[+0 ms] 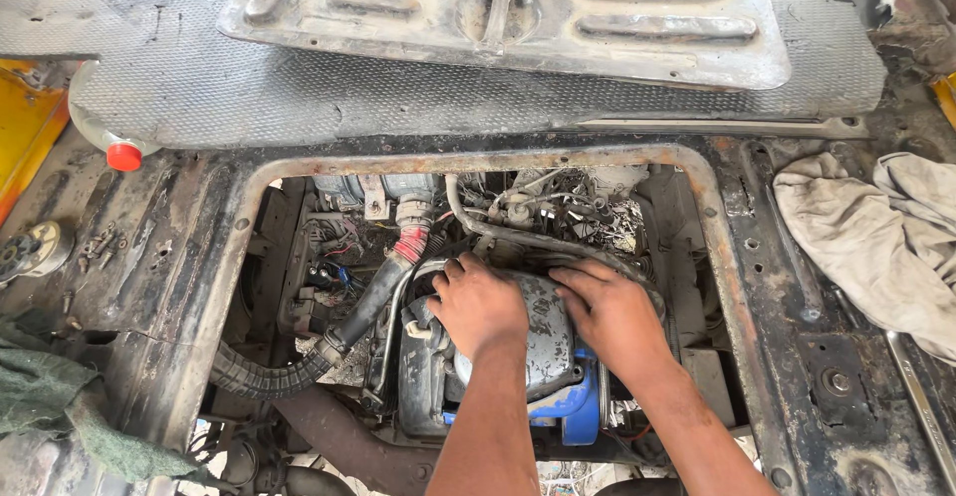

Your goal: The person manipulates wires and electrical connectors inside an open vehicle engine compartment by hand and then uses a socket wrench to work on a component.

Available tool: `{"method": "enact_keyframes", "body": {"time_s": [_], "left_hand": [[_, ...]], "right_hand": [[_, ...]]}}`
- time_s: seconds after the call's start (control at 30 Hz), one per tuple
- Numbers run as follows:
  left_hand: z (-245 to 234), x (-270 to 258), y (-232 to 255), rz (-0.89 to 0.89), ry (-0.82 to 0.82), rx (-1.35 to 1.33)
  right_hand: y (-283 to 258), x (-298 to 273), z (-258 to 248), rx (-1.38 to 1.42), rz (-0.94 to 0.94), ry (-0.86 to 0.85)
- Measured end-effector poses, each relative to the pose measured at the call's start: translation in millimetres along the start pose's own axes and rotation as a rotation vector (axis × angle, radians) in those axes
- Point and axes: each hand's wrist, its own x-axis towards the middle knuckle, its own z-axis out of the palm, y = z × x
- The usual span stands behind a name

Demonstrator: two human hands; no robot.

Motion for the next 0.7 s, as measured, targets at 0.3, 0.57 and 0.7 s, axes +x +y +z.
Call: {"method": "enact_keyframes", "body": {"time_s": [0.3, 0.57, 0.7], "left_hand": [[-4.8, -0.1, 1.9, -0.009, -0.030, -0.018], [-4.2, 1.5, 3.1, -0.020, -0.027, 0.006], [-3.5, -0.6, 2.5, -0.012, -0.018, 0.039]], "right_hand": [[8.7, 1.9, -0.6, 0.021, 0.074, 0.009], [5.1, 2.2, 6.9, -0.033, 0.068, 0.081], [8.2, 0.5, 6.4, -0.004, 0.088, 0.077]]}}
